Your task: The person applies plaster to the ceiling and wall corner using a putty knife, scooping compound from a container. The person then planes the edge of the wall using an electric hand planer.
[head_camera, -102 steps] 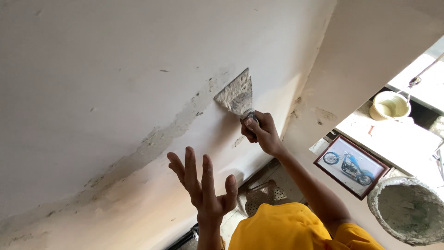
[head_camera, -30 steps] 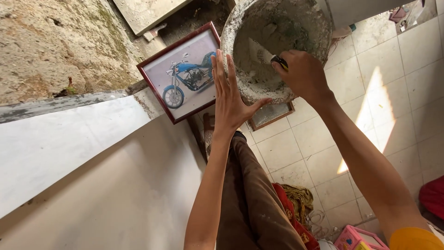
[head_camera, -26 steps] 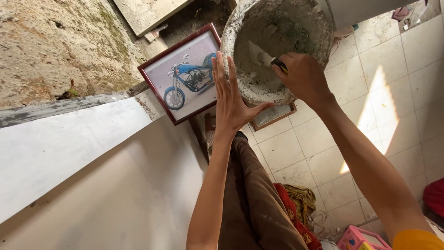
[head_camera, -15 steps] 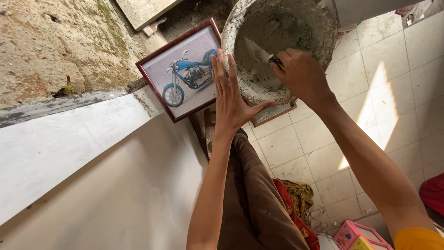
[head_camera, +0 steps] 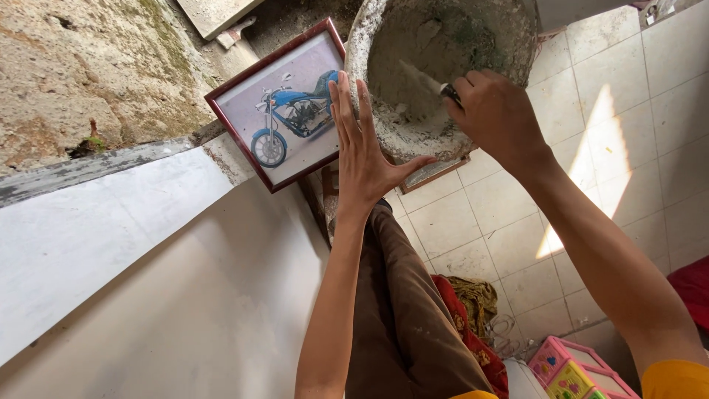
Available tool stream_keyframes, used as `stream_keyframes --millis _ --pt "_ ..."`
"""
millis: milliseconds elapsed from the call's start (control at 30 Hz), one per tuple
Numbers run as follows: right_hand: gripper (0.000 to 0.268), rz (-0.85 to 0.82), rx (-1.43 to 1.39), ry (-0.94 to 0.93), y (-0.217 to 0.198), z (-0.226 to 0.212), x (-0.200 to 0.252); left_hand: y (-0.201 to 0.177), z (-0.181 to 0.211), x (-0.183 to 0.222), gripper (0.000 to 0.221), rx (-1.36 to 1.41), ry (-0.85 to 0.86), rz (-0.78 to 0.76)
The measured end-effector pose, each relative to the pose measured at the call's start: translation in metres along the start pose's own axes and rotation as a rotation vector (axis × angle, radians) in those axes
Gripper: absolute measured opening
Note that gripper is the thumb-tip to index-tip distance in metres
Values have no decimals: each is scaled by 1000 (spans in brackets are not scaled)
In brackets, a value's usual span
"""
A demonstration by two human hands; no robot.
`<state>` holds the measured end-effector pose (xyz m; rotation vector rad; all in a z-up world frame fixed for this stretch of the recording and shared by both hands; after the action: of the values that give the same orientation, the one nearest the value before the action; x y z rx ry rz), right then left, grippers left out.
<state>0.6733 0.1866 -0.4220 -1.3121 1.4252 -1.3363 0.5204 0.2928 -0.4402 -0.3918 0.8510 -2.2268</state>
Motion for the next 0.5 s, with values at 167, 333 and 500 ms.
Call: stream_keyframes --millis 167,333,500 --pt "24 -8 77 14 1 -4 5 -1 1 0 153 -47 19 21" --pt "27 -99 78 -34 -7 -16 3 2 -1 -2 153 -57 15 24" --pt "31 -156 101 -76 -5 -25 5 2 -1 -1 153 -64 23 29"
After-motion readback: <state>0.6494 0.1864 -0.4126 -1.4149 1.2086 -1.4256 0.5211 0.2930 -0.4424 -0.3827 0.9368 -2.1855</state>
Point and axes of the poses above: each hand's wrist, its own x-axis away from the middle knuckle, its own y-axis out of the palm, z = x × y, the point moved 9 cm from there along -x, towards the middle knuckle, and after that the axes turned 15 degrees about -y, right-handed, at the moved point
